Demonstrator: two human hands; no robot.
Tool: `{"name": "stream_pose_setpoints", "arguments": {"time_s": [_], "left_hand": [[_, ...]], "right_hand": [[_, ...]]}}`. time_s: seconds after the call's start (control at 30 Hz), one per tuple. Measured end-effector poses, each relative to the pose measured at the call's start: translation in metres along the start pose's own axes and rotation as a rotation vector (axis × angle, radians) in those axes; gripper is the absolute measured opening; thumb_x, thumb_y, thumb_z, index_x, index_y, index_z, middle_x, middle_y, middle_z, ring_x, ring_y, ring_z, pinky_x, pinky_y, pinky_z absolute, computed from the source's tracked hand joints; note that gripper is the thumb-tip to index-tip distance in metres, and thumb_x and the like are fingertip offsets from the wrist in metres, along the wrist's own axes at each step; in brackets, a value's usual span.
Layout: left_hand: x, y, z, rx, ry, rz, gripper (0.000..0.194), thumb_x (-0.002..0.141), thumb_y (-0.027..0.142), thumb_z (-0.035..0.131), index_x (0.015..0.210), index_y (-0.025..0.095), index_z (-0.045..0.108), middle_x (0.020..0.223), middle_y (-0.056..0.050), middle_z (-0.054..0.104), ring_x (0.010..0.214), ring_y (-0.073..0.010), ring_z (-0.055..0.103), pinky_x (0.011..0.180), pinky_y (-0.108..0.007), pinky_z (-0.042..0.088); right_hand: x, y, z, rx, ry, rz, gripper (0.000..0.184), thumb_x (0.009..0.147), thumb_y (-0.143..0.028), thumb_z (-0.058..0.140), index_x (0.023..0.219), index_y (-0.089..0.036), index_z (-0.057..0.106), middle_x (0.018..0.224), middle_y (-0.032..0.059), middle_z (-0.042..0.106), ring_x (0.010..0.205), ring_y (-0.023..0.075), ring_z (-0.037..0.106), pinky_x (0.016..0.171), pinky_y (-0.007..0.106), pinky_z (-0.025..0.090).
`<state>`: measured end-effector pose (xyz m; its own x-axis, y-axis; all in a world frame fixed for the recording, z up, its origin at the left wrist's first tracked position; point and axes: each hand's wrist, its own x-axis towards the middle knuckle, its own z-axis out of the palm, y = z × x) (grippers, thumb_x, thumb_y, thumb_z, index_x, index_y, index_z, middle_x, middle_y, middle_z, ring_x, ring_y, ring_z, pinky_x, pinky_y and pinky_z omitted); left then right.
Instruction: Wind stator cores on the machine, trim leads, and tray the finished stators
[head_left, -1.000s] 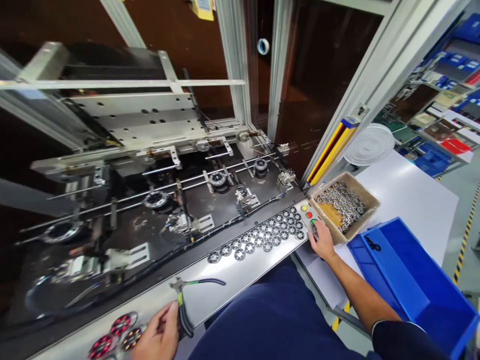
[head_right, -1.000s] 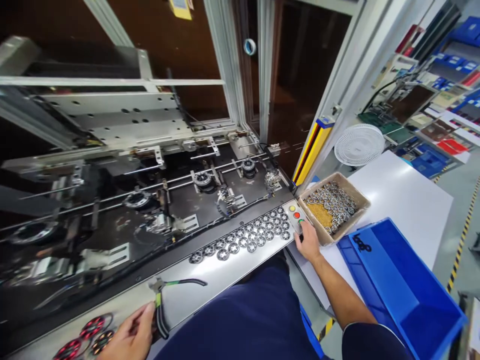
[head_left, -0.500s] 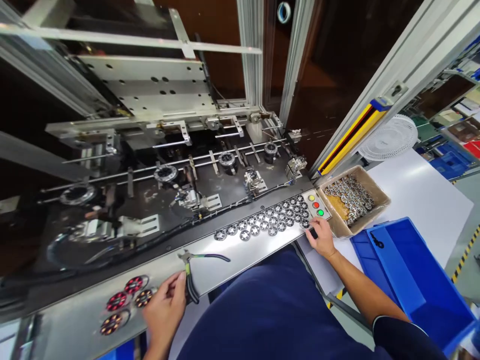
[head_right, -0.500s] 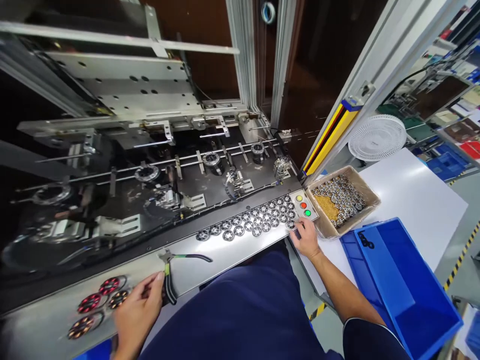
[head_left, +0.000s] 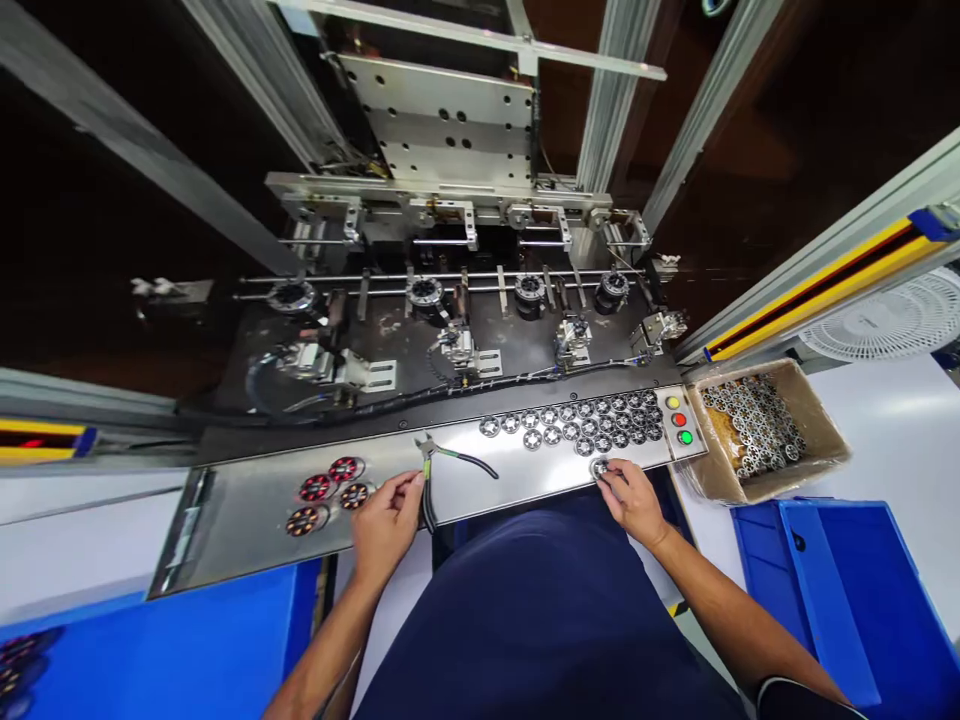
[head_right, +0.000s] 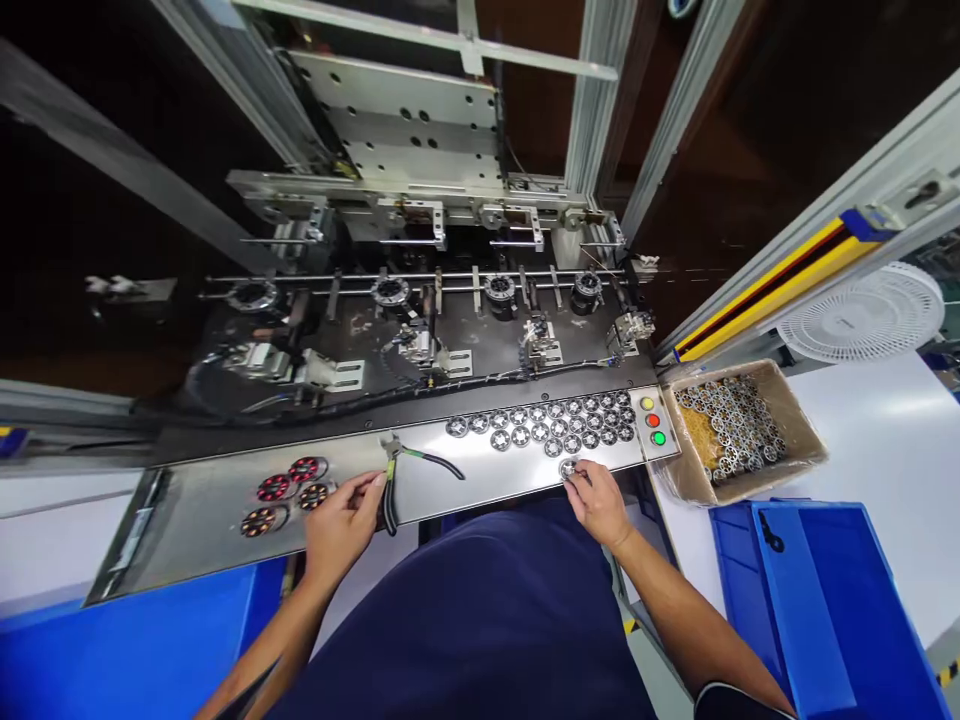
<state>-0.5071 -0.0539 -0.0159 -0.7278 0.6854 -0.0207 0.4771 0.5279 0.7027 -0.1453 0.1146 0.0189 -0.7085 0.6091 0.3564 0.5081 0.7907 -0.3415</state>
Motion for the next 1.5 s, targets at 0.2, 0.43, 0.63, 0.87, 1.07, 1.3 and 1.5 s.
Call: {"name": "stream_pose_setpoints", "arguments": {"time_s": [0.2,0.43,0.63,0.87,1.07,1.3,1.5], "left_hand": [[0.0,0.0,0.003,-0.013,0.044,0.059,0.041,0.087,0.051,0.055,0.093,0.015,0.074,0.068,-0.002,0.069,0.056,-0.0145,0.06,0.064,-0.027,0.049],[0.0,-0.001,0.004,-0.023,0.044,0.109,0.04,0.092,0.051,0.054,0.095,0.015,0.07,0.065,0.001,0.064,0.053,-0.0119,0.056,0.061,-0.028,0.048],[0.0,-0.003,0.004,0.012,0.053,0.099,0.042,0.092,0.053,0.053,0.095,0.015,0.071,0.064,0.002,0.064,0.053,-0.0122,0.056,0.062,-0.029,0.049],[-0.002,0.003,-0.002,0.062,0.037,0.078,0.041,0.087,0.053,0.052,0.093,0.018,0.072,0.067,-0.002,0.068,0.057,-0.0164,0.061,0.062,-0.028,0.049],[0.001,0.009,-0.005,0.124,0.027,0.099,0.039,0.084,0.054,0.051,0.088,0.02,0.07,0.068,-0.005,0.068,0.065,-0.0236,0.065,0.065,-0.033,0.049],[0.003,0.005,-0.003,0.12,0.039,0.129,0.04,0.083,0.057,0.051,0.083,0.022,0.07,0.065,-0.004,0.072,0.058,-0.0225,0.067,0.061,-0.032,0.051],[0.004,-0.001,0.0,0.067,0.034,0.147,0.041,0.084,0.057,0.053,0.086,0.021,0.072,0.073,-0.005,0.076,0.06,-0.0224,0.069,0.063,-0.032,0.053]], "right_hand": [[0.038,-0.029,0.022,0.04,-0.12,-0.267,0.013,0.096,-0.016,0.054,0.097,-0.017,0.067,0.096,0.011,0.063,0.084,0.0204,0.058,0.073,0.033,0.051],[0.11,-0.063,0.078,0.036,-0.201,-0.546,0.018,0.096,-0.016,0.051,0.082,-0.017,0.063,0.084,0.0088,0.06,0.081,0.0216,0.05,0.072,0.036,0.042],[0.125,-0.069,0.076,0.054,-0.099,-0.441,0.013,0.093,-0.013,0.051,0.091,-0.014,0.064,0.099,0.0149,0.063,0.097,0.027,0.052,0.08,0.042,0.043],[0.055,-0.024,0.015,-0.012,0.115,-0.094,0.021,0.091,-0.018,0.055,0.111,-0.019,0.062,0.11,0.0126,0.063,0.106,0.0275,0.058,0.089,0.047,0.05],[-0.003,0.077,-0.018,-0.256,0.339,0.321,0.036,0.096,-0.018,0.045,0.13,-0.014,0.054,0.124,0.0189,0.06,0.12,0.0312,0.054,0.098,0.055,0.047],[-0.027,0.123,-0.003,-0.295,0.364,0.4,0.039,0.099,-0.027,0.043,0.134,-0.014,0.054,0.132,0.0186,0.061,0.122,0.0315,0.057,0.099,0.054,0.05],[-0.032,0.133,0.004,-0.284,0.372,0.415,0.042,0.098,-0.032,0.042,0.134,-0.018,0.056,0.129,0.0182,0.063,0.118,0.0362,0.06,0.095,0.061,0.053]]}}
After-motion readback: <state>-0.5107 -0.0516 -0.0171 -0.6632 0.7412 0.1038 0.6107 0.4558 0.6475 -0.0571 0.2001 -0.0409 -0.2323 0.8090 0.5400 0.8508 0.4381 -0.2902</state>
